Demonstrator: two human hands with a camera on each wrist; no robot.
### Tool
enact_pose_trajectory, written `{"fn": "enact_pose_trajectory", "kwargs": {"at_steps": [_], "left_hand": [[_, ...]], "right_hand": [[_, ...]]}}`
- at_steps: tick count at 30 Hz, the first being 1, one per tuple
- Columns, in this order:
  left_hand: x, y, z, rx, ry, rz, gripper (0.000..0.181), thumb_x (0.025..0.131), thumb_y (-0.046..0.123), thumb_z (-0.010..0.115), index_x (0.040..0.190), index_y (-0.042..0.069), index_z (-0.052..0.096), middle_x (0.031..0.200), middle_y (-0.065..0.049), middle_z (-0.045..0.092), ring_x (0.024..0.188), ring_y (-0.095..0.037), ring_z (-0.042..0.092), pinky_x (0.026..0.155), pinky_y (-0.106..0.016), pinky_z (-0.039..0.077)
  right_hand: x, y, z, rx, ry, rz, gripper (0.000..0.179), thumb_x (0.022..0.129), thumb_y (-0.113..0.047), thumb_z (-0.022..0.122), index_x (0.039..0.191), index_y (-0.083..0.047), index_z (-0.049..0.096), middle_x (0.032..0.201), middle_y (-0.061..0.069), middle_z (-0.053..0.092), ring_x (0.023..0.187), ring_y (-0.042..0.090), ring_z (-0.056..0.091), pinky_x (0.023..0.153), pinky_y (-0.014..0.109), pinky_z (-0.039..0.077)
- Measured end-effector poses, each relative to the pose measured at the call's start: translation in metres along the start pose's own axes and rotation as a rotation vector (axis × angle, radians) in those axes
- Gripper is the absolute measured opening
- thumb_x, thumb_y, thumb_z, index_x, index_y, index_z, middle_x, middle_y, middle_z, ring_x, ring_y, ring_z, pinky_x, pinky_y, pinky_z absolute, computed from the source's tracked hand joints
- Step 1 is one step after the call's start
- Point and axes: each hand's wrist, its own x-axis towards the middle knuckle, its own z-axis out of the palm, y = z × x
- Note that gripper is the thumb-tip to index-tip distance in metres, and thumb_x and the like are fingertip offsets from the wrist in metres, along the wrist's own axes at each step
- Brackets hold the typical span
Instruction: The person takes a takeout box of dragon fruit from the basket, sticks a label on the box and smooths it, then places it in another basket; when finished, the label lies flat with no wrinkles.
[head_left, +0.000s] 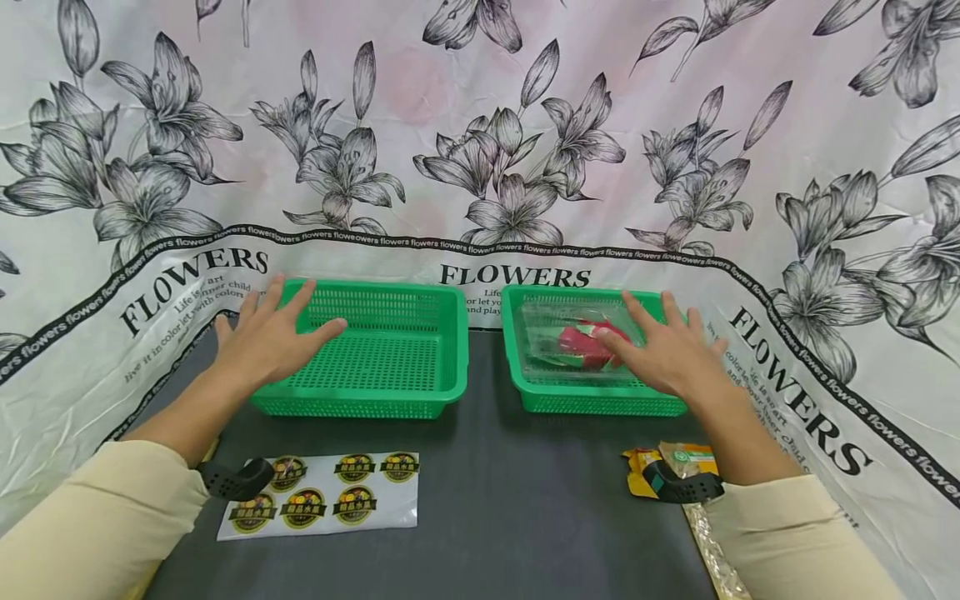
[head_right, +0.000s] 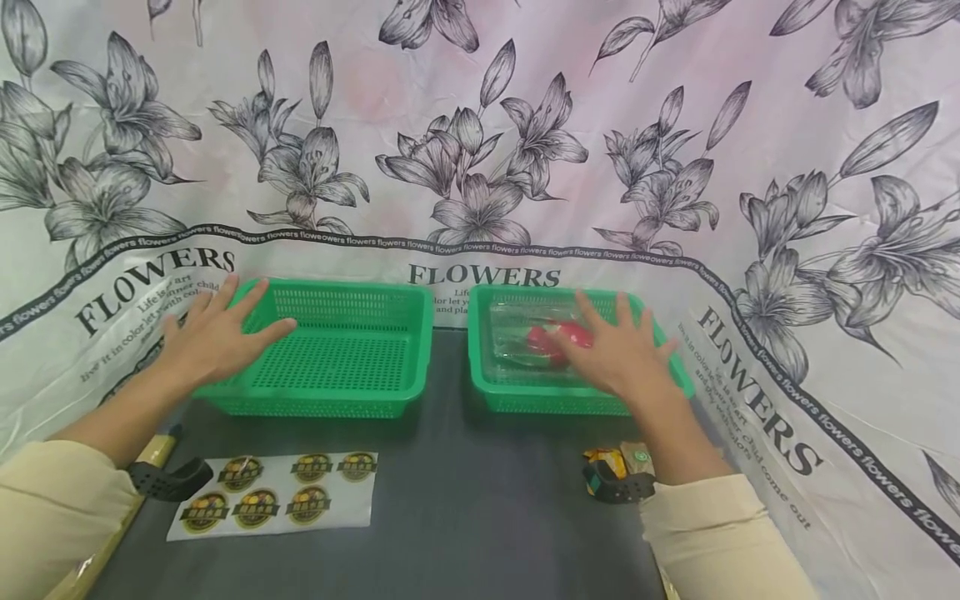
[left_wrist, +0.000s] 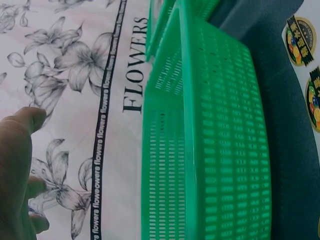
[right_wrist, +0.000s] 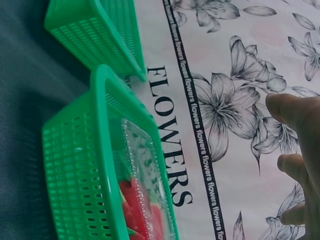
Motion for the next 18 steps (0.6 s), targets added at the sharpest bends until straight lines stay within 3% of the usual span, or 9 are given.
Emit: {"fn": "enact_pose_trajectory", "kwargs": {"at_steps": [18], "left_hand": [[0.007, 0.030, 0.007, -0.020, 0.041, 0.045, 0.096, 0.085, 0.081, 0.031, 0.157, 0.022, 0.008, 0.159, -0.016, -0.007, 0.139, -0.050, -0.006, 0.096, -0.077, -0.004]], "right_hand": [[0.002, 0.016, -0.012, -0.006, 0.018, 0.001, 0.088, 0.088, -0.078, 0.026, 0.157, -0.028, 0.003, 0.154, 0.030, -0.008, 0.131, 0.064, -0.003, 0.086, 0.083, -0.004]]}}
